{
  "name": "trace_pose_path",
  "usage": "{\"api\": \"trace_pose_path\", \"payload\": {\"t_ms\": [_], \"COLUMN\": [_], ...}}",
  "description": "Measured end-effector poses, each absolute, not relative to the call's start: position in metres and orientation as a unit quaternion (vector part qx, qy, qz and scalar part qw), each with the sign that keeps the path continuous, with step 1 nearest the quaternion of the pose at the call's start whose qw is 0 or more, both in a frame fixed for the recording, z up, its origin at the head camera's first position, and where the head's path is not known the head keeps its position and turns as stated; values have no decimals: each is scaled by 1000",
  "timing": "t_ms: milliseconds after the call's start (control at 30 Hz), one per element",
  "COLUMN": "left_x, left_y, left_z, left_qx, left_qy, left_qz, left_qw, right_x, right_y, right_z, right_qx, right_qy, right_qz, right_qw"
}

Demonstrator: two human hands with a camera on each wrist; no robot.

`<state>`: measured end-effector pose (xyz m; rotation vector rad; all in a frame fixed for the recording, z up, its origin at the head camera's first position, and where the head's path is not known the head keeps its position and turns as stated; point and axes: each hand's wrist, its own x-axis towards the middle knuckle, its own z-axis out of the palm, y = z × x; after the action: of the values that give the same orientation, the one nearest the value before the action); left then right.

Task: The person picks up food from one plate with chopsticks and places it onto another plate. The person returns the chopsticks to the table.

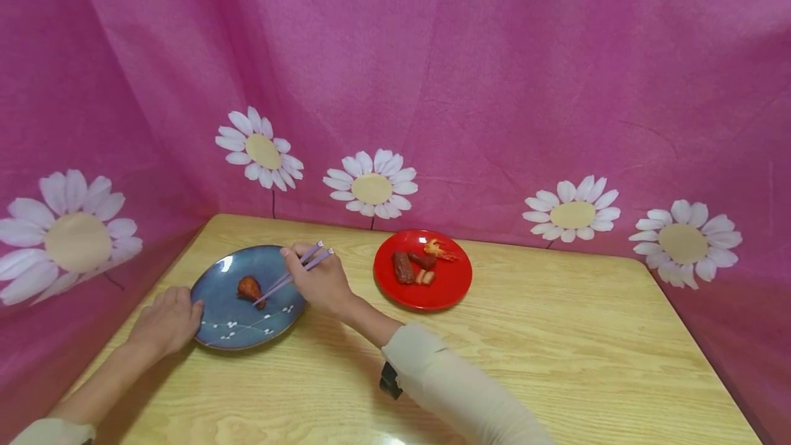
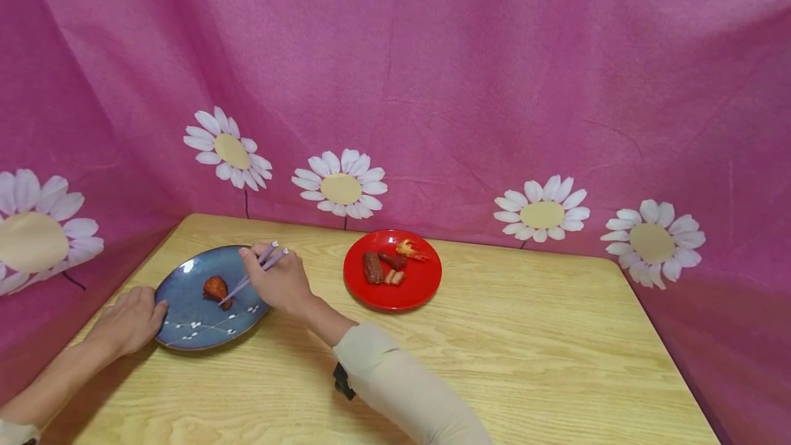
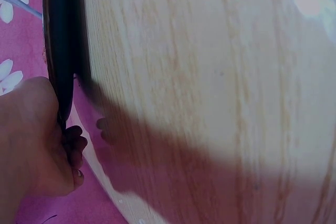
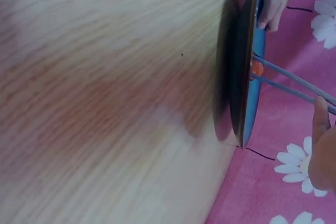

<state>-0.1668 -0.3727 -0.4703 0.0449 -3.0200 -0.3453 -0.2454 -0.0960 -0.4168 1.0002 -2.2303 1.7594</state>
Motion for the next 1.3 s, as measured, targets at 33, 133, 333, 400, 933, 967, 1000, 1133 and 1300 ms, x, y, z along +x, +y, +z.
{"api": "trace_pose_path", "payload": {"t_ms": [33,133,333,400,933,967,1000,1133,1300], "left_x": [-166,-166,-165,-165,-165,-165,-165,-165,-165], "left_y": [-373,-372,-373,-372,-371,-371,-371,-371,-371], "left_z": [-470,-471,-472,-472,-474,-474,-474,-474,-473], "left_qx": [15,13,12,13,13,11,10,7,11], "left_qy": [-992,-992,-991,-991,-991,-991,-991,-991,-991], "left_qz": [-114,-114,-116,-116,-114,-114,-115,-114,-114], "left_qw": [50,55,63,64,68,70,71,75,70], "right_x": [-245,-243,-241,-241,-245,-245,-246,-247,-247], "right_y": [-97,-98,-98,-97,-88,-87,-85,-80,-70], "right_z": [-418,-421,-427,-428,-425,-424,-424,-420,-417], "right_qx": [336,321,250,235,193,193,193,196,192], "right_qy": [-737,-738,-740,-736,-706,-704,-703,-696,-694], "right_qz": [583,588,616,628,676,678,679,685,689], "right_qw": [71,83,97,93,84,85,86,88,86]}}
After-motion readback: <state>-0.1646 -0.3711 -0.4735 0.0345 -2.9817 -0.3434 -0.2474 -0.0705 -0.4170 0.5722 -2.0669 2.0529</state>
